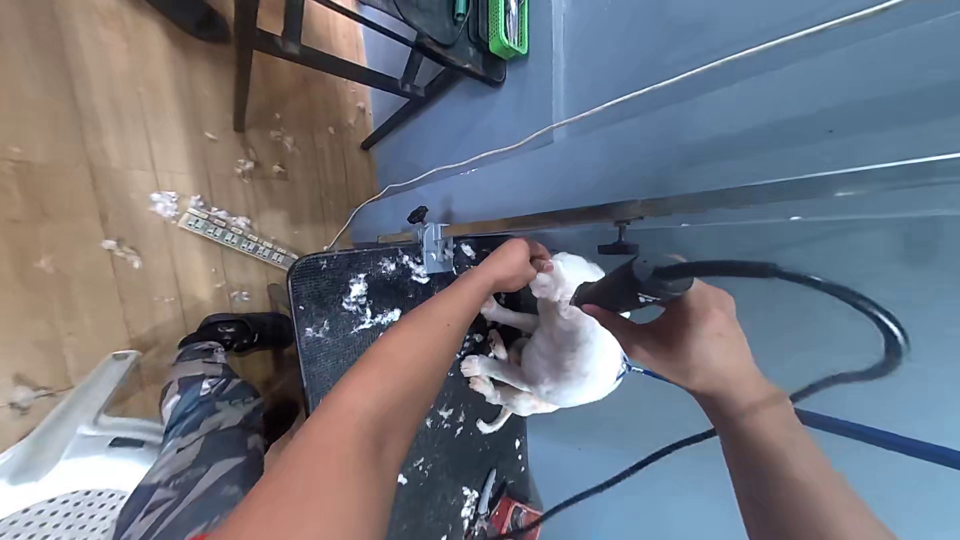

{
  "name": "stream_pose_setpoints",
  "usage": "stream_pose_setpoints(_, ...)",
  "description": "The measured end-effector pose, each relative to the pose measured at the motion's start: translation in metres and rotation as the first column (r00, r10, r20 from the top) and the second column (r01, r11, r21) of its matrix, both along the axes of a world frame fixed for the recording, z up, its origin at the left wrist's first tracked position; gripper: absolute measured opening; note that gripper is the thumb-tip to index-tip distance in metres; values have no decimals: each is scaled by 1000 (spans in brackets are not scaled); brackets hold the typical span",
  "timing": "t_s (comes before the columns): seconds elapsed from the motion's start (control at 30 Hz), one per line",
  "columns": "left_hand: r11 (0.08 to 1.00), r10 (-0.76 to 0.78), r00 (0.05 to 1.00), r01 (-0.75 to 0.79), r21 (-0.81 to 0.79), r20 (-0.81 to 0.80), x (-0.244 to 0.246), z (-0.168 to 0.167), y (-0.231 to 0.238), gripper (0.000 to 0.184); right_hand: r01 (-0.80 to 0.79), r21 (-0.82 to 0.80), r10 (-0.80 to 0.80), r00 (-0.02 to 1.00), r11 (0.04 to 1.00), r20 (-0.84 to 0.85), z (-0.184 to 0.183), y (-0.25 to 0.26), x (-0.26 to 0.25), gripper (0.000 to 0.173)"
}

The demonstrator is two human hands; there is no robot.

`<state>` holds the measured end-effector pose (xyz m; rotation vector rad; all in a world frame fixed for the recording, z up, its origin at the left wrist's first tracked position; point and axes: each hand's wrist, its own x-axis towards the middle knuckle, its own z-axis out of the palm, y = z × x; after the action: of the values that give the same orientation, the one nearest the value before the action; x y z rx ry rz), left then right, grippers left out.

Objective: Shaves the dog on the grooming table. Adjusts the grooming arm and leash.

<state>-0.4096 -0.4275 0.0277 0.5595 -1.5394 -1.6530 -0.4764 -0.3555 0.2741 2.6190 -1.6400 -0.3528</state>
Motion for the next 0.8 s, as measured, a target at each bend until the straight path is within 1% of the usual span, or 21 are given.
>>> stream_pose_setpoints(0.1, 996, -33, 999, 31, -79, -24, -2, 0, -10, 23, 5, -41, -6, 1000, 999, -26, -9, -2, 5, 45)
stream_pose_setpoints(0.2, 992, -58, 996, 51, -118, -63, -4, -1, -14, 21, 13, -77, -22, 993, 997, -118, -13, 0, 14, 47)
stream_pose_setpoints(0.3, 997, 16, 991, -25, -72, -133, -12, -11, -6, 20, 15, -70, -27, 986, 997, -163, -16, 5, 13, 50)
stream_pose_setpoints(0.37, 994, 89, 979, -98, -39, -184, -18, -17, 2, 20, 35, -42, -41, 986, 998, -161, -21, 5, 13, 50)
stream_pose_setpoints(0.43, 991, 132, 959, -135, 7, -249, -20, -22, 9, 18, 46, -24, -49, 986, 999, -162, -29, 3, 18, 50)
stream_pose_setpoints(0.53, 992, 125, 944, -121, 32, -305, -15, -27, 13, 15, 15, 6, -14, 984, 1000, -177, -39, -3, 24, 50)
stream_pose_setpoints(0.6, 993, 116, 943, -113, 28, -314, -13, -29, 14, 14, -3, 40, 11, 981, 999, -194, -43, -6, 25, 48)
stream_pose_setpoints(0.7, 995, 101, 944, -98, 26, -313, -7, -29, 11, 16, 0, 85, 23, 961, 996, -274, -50, -11, 29, 46)
stream_pose_setpoints(0.8, 997, 82, 942, -74, 35, -326, -5, -27, 8, 14, 22, 78, 7, 936, 997, -352, -56, -16, 34, 41)
